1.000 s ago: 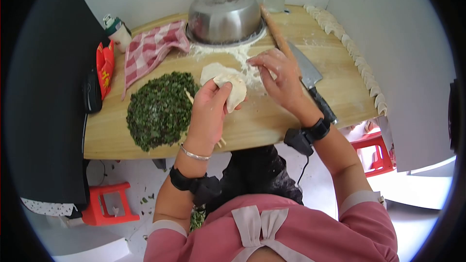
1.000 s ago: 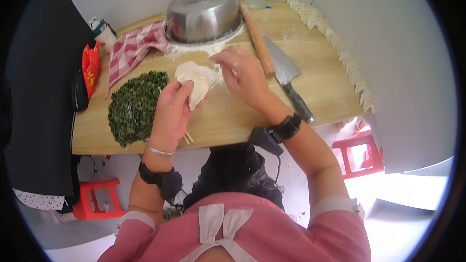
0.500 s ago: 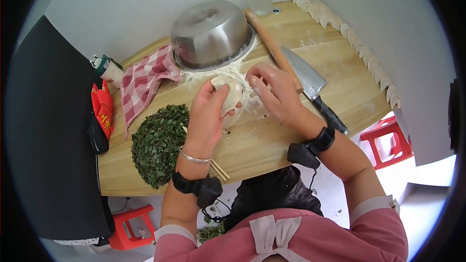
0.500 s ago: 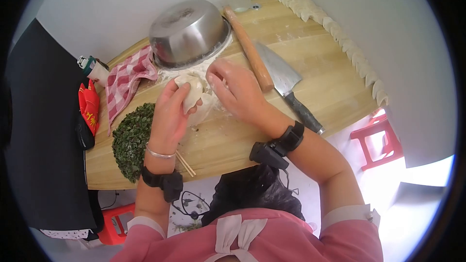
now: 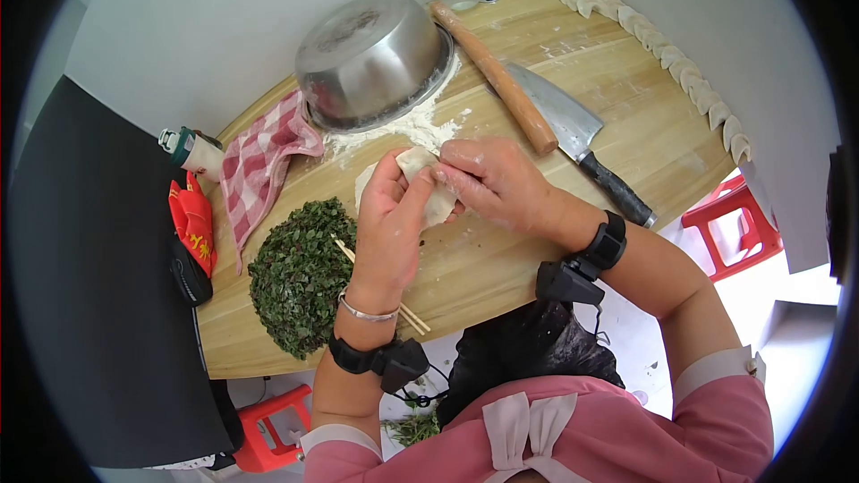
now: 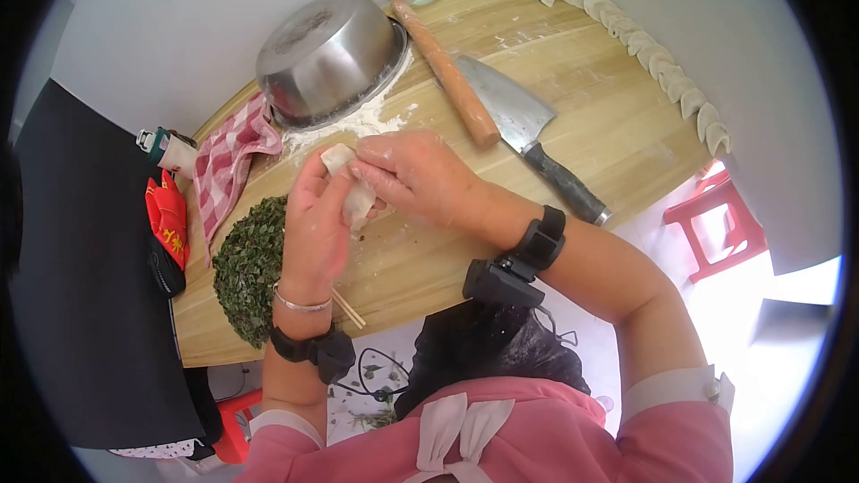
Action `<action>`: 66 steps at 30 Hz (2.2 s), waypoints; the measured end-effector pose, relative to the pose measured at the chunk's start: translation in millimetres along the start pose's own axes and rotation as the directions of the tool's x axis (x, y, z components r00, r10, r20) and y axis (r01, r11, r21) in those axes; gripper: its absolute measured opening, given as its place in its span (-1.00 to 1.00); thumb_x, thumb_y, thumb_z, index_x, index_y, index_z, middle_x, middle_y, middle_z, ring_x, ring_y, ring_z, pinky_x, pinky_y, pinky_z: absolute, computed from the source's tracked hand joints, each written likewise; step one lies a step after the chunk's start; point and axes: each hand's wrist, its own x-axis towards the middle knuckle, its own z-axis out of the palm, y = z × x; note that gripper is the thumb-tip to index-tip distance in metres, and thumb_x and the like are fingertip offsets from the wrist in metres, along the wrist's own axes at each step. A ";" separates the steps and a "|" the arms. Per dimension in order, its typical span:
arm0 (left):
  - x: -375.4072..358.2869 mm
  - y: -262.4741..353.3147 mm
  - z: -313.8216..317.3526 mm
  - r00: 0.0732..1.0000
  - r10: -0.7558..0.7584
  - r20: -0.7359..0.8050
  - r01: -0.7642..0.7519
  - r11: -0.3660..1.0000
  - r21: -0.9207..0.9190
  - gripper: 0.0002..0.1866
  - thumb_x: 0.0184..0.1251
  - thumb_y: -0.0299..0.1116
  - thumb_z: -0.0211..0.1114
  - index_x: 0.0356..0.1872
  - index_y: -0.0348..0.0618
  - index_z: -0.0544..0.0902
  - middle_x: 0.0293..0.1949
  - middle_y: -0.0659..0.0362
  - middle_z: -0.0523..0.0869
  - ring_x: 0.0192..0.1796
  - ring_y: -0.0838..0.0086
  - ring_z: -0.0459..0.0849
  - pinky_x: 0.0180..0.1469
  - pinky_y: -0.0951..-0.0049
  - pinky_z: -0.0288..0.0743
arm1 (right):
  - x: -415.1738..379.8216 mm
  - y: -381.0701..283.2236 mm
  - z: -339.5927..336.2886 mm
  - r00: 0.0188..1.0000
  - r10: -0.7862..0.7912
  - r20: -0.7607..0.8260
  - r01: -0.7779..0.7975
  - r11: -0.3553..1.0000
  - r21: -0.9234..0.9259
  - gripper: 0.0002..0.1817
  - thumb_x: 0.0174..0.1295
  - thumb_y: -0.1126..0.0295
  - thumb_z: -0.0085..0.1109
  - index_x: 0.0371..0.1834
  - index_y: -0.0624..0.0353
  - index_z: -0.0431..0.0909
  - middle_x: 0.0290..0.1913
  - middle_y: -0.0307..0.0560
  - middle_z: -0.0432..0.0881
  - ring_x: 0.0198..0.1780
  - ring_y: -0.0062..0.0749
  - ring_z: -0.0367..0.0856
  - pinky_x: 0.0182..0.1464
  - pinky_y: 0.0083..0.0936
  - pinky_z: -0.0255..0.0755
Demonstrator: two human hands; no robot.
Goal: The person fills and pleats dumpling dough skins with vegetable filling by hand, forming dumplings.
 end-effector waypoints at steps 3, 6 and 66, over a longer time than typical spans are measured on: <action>-0.3 -2.7 -2.6 1.000 -0.015 0.012 0.015 0.999 0.052 -0.79 0.46 -0.42 0.06 0.04 -0.23 0.44 -0.23 0.21 0.64 -0.34 0.60 0.60 -0.39 0.58 0.44 | -0.2 -8.7 -12.5 0.982 0.148 0.114 -0.162 0.978 0.128 -0.60 0.32 0.14 0.00 -0.49 0.29 0.42 -0.54 0.15 0.45 -0.48 0.08 0.44 -0.33 -0.25 0.34; -0.6 -6.0 -6.8 0.999 -0.030 0.021 0.027 0.992 0.124 -0.78 0.45 -0.42 0.07 0.04 -0.23 0.43 -0.24 0.21 0.64 -0.36 0.63 0.59 -0.40 0.60 0.44 | 2.7 -5.1 -13.4 0.992 0.123 0.022 -0.124 0.986 0.113 -0.56 0.31 0.09 -0.02 -0.47 0.31 0.41 -0.54 0.17 0.43 -0.47 0.06 0.41 -0.33 -0.25 0.32; -1.9 6.5 -15.6 0.945 -0.266 0.189 0.202 0.932 0.302 -0.71 0.39 -0.34 0.14 0.02 -0.28 0.46 -0.30 0.22 0.67 -0.34 0.63 0.61 -0.40 0.63 0.43 | 6.4 12.4 -15.7 0.968 0.019 0.252 -0.039 0.996 0.076 -0.68 0.38 0.28 0.01 -0.47 0.28 0.35 -0.52 -0.28 0.26 -0.39 -0.56 0.19 -0.32 -0.49 0.21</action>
